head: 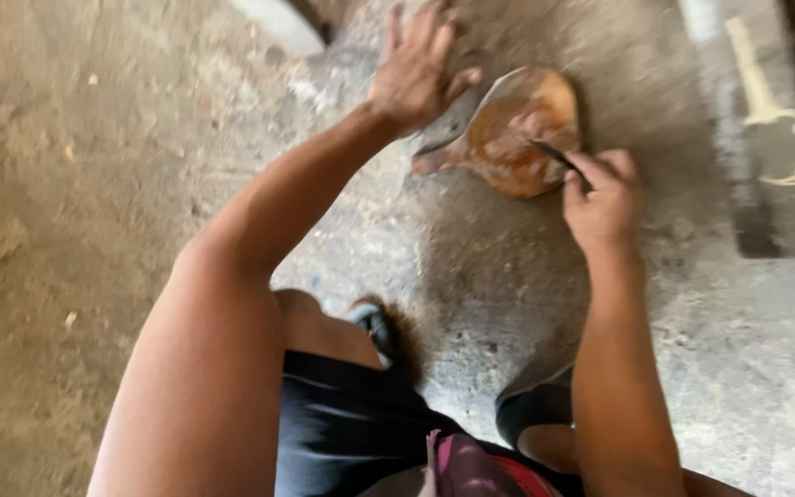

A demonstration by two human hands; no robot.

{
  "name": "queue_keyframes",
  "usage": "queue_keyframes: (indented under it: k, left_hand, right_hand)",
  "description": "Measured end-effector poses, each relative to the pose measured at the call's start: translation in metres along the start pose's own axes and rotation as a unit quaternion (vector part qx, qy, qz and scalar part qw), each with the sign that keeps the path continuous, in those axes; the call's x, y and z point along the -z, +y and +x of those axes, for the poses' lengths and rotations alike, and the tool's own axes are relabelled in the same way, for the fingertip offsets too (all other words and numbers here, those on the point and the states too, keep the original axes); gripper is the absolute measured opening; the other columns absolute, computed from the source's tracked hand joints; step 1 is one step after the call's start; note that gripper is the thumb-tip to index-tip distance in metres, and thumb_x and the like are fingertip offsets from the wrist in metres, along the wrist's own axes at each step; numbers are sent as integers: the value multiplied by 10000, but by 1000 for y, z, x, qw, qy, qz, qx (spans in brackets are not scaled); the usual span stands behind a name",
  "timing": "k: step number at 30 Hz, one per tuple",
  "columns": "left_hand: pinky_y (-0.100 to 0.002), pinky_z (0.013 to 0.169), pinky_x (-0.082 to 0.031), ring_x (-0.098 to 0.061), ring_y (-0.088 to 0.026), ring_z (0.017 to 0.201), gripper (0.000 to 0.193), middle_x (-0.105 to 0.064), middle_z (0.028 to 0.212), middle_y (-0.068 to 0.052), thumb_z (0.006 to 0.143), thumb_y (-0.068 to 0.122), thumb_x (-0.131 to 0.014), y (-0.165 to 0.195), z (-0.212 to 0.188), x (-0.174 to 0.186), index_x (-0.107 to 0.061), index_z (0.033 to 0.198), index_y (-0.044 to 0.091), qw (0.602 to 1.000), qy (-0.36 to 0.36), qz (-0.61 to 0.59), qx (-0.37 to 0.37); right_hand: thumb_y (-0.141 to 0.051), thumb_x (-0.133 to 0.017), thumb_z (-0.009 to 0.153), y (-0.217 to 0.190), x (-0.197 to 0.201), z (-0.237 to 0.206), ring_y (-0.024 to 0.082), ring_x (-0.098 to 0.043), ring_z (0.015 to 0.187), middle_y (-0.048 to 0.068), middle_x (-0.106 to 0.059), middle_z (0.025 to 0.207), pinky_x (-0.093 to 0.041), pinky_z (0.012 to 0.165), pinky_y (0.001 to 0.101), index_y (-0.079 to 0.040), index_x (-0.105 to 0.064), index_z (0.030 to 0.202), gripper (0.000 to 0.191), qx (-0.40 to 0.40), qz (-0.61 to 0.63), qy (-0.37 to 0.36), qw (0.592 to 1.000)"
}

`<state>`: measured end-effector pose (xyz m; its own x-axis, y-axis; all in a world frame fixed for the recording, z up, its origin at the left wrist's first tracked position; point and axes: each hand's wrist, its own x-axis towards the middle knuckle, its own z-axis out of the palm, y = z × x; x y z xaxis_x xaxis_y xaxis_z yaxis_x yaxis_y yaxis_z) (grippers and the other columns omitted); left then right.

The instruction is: The person mixes a tan wood filler paste on a paddle board, first sitting on the floor and adding liquid from a can, then stands at a workbench and spreads the filler with a small spatula into the crack of a wooden furniture panel, working the paste along the seam.

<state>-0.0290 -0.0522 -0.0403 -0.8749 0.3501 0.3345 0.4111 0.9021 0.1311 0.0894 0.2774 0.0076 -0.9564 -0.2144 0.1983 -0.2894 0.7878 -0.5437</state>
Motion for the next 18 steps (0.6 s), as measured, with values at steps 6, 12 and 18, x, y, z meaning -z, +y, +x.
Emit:
queue_keyframes:
  k: [6, 12, 18]
  left_hand:
    - [-567, 1011, -480, -353, -507, 1329, 968, -310, 1448, -337, 770, 558, -792, 4, -17, 43, -383, 1487, 52, 875, -465, -51, 127]
    - [-511, 842, -582, -480, -459, 1162, 758, -449, 1268, -329, 872, 228, -678, 30, -5, 154, -317, 1518, 63, 882, -431, -74, 175]
    - [-373, 610, -527, -647, -256, 742, 557, -625, 923, -159, 940, 172, -798, 52, 61, 408, -504, 1393, 35, 977, -72, -168, 112]
  right_hand:
    - [-122, -738, 973, 4, 4, 18, 318, -657, 955, 95, -649, 1037, -540, 844, 435, -152, -792, 1186, 222, -54, -4, -26, 998]
    - [-152, -732, 930, 10, 0, 27, 312, -656, 928, 90, -657, 1001, -539, 813, 431, -179, -784, 1145, 222, -44, -3, 4, 999]
    - [-172, -728, 923, 10, 14, 35, 311, -651, 872, 103, -651, 946, -537, 785, 429, -186, -796, 1142, 230, -72, 11, -36, 997]
